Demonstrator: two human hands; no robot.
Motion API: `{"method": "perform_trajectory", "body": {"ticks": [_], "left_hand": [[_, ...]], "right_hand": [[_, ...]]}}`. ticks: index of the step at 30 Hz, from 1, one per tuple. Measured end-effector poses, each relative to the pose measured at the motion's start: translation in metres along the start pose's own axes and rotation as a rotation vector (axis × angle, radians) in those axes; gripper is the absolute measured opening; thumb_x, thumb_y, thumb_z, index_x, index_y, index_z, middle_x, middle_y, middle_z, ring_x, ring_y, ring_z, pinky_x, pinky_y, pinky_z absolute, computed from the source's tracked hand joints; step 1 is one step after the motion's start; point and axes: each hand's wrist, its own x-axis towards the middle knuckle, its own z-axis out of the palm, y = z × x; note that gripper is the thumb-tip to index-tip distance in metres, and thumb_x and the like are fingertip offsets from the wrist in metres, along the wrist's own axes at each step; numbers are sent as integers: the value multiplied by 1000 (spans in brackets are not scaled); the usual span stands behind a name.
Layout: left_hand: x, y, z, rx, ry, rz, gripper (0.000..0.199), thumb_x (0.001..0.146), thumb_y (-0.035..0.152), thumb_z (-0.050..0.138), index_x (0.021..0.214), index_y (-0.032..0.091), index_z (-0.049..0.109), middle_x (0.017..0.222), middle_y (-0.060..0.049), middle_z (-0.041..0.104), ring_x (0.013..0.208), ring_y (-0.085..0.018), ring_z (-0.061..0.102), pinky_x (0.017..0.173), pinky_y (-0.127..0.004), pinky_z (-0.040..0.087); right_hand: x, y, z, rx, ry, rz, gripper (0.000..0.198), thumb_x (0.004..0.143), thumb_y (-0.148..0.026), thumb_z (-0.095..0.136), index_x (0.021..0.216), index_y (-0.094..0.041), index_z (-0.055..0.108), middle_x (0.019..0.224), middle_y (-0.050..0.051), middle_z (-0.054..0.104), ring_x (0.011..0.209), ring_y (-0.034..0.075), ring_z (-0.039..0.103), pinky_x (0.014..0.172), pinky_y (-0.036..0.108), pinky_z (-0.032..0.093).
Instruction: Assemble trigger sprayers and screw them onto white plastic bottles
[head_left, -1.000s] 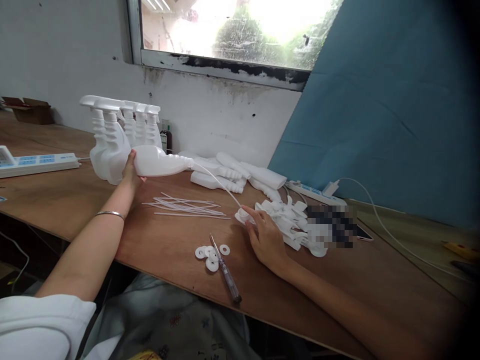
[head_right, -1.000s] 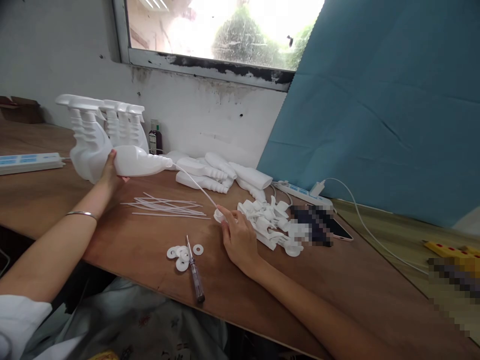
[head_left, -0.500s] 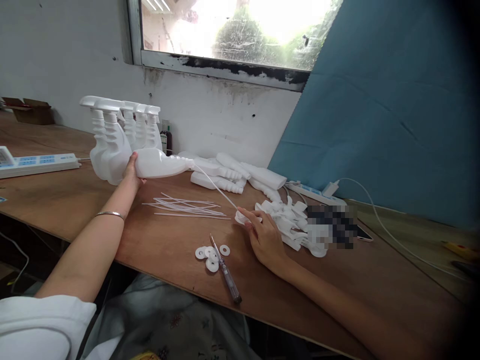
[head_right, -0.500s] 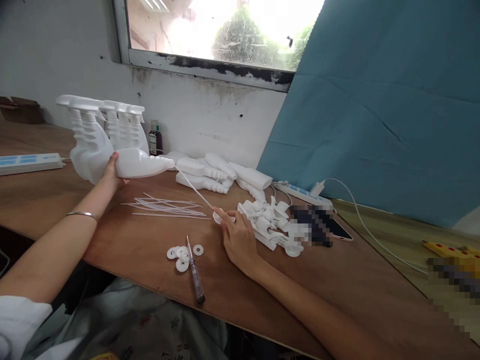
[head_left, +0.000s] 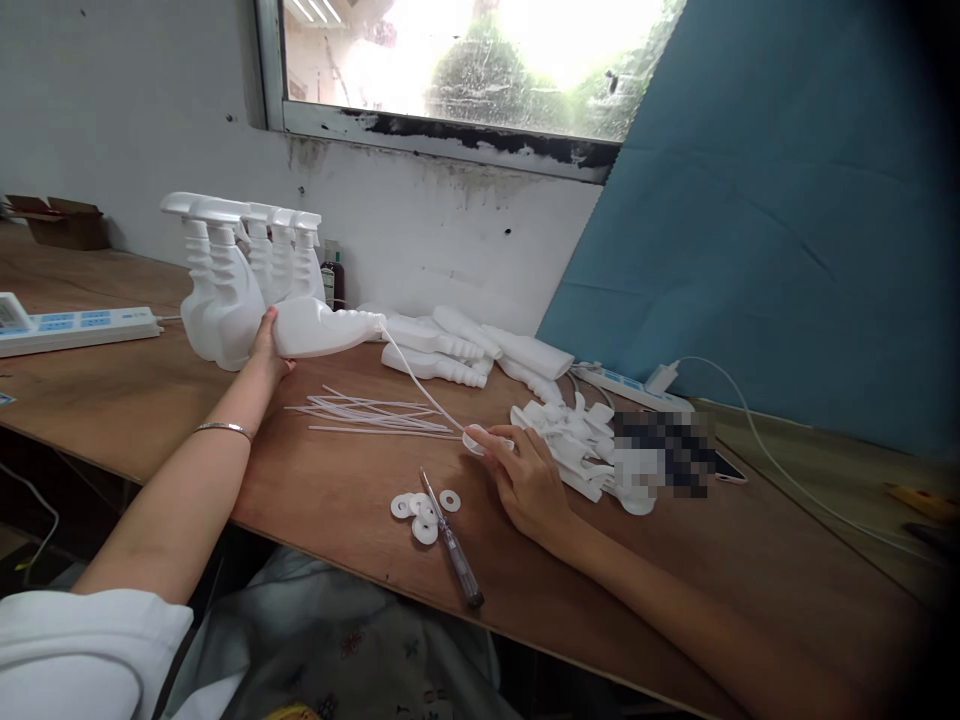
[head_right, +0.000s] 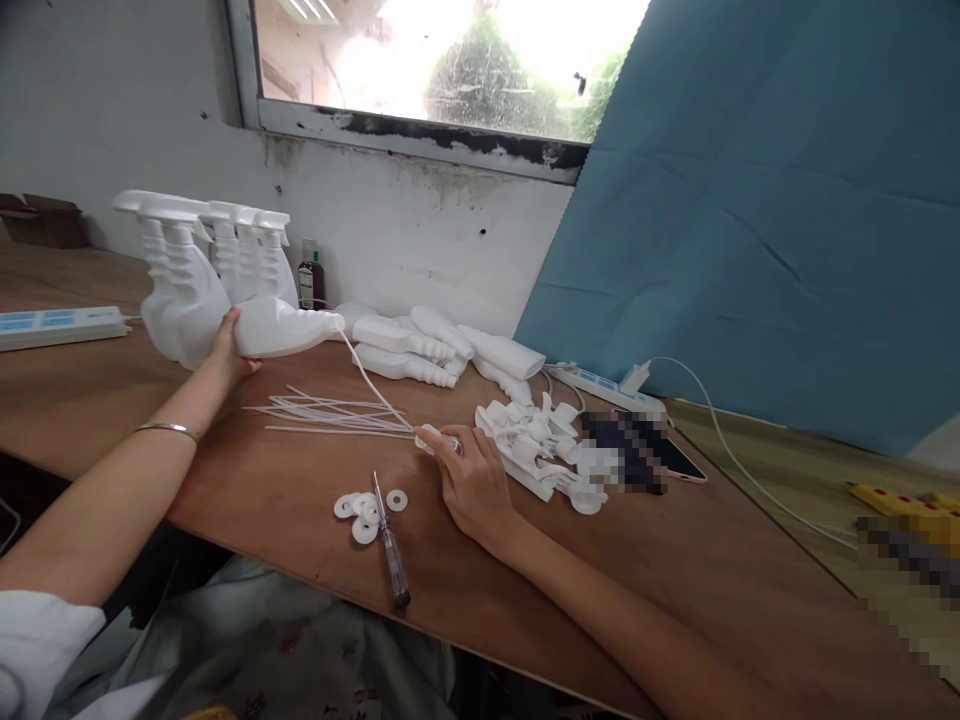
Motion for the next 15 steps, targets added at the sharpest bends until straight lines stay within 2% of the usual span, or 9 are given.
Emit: {"method": "perform_trajectory", "body": {"ticks": [3,5,9,15], "left_hand": [[-6,5,5,-286,408,-290,53,41,62,67,48,21,34,42,6,42,71,-12,51,69,-29,36],[-11,9,9,-385,501,-350,43,53,51,69,56,20,39,46,7,46,69,-10,51,69,-27,38],[-18,13,14,-437,478,-325,28,69,40,63,71,19,45,52,9,52,65,-8,52,67,-25,42],[-22,16,19,-465,327,-250,20,77,35,59,83,18,50,57,8,58,59,-8,53,65,-24,46]], "right_hand": [[-1,0,0,4,10,2,36,86,-12,41,118,-25,51,99,6,56,86,22,49,76,37,41],[-1,0,0,0,16,9,36,85,-11,41,117,-25,51,99,6,56,85,22,48,75,37,41],[-3,1,-1,-22,45,42,40,83,-7,41,117,-24,51,100,6,55,84,22,47,75,38,39],[-2,4,-1,-21,95,102,38,85,-9,39,117,-25,51,99,6,55,85,22,47,74,38,38]]}}
